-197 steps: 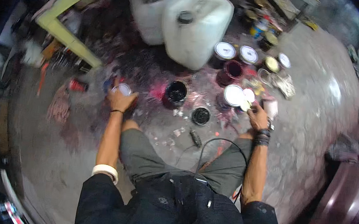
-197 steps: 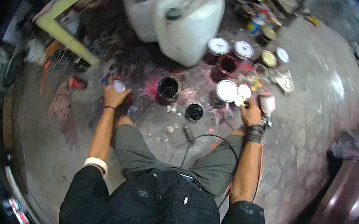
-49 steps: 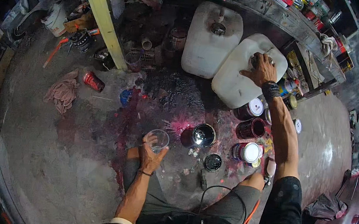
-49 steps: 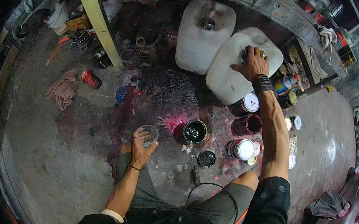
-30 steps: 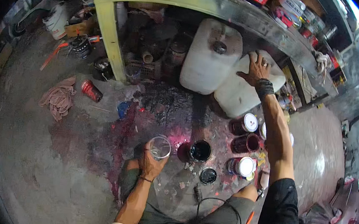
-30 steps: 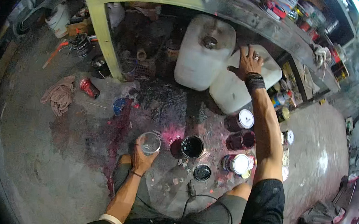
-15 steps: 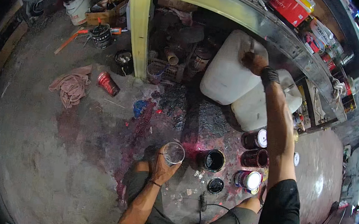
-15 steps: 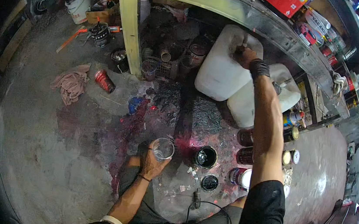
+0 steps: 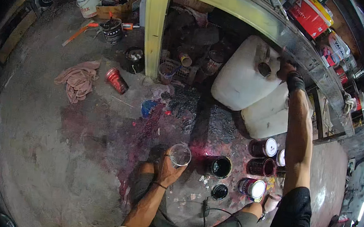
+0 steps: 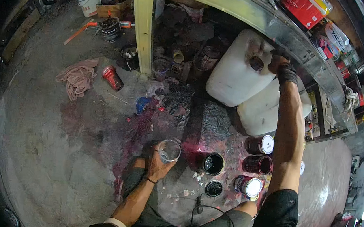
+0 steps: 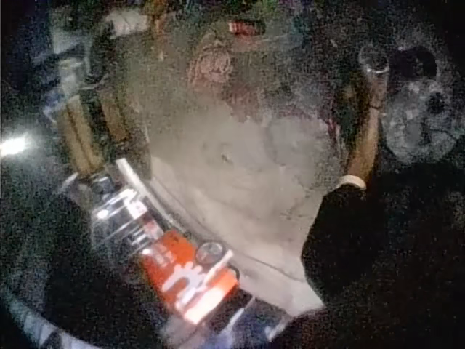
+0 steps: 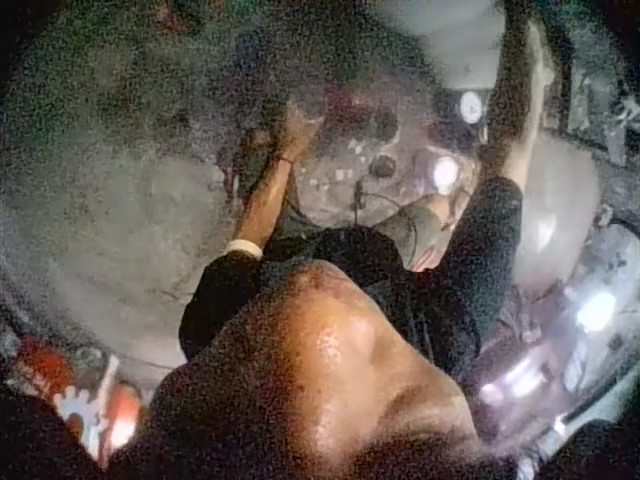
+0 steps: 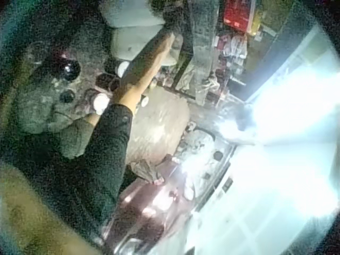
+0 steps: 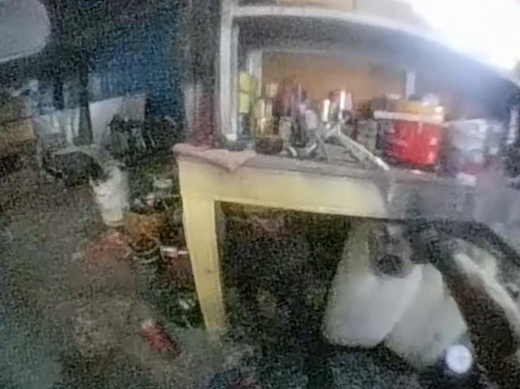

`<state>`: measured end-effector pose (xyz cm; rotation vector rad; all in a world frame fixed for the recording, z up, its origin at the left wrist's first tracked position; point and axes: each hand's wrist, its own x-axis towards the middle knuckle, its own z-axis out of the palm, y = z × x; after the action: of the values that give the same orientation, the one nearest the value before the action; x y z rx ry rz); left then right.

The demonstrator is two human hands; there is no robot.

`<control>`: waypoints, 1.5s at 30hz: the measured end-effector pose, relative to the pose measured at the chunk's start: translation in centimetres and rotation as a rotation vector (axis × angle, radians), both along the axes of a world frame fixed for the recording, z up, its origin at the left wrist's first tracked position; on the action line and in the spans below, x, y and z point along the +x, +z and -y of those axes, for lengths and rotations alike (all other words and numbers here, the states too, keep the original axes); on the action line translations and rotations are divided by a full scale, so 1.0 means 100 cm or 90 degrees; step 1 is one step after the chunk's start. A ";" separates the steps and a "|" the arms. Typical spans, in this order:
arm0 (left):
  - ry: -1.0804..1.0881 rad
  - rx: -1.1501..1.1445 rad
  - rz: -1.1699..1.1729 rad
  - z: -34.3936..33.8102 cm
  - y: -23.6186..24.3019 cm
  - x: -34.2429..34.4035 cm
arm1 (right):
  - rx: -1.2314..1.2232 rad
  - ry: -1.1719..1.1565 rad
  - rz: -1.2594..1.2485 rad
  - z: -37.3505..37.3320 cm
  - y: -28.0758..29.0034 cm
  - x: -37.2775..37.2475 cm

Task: Mixing paint and pouring it into a spray gun reservoir.

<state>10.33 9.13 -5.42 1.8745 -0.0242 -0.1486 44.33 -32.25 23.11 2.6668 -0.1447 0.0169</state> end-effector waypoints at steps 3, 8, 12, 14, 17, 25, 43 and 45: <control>-0.013 -0.004 0.008 0.003 -0.006 0.000 | 0.134 0.014 -0.067 0.003 -0.007 0.005; 0.005 -0.009 -0.021 0.004 -0.009 -0.001 | 0.377 0.042 -0.125 0.014 -0.032 0.023; 0.012 0.003 0.003 0.004 -0.006 0.001 | 0.239 0.241 -0.124 0.053 -0.023 0.051; 0.011 0.059 0.061 0.004 -0.006 0.002 | 0.039 0.253 -0.083 0.066 -0.022 0.061; -0.006 0.012 -0.007 0.003 -0.007 0.002 | 0.423 0.039 0.117 0.071 -0.046 0.070; -0.014 0.006 -0.022 0.002 -0.001 0.004 | 0.516 0.027 0.197 0.091 -0.130 0.144; -0.039 0.000 -0.014 0.017 0.005 0.015 | -0.019 0.021 0.216 0.020 -0.129 0.076; -0.045 -0.034 -0.046 0.025 0.002 0.023 | 0.130 -0.068 0.305 0.020 -0.138 0.084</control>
<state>12.60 6.62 -5.19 1.8143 -0.0441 -0.2622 52.70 -34.25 9.32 2.8016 -0.4638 0.6393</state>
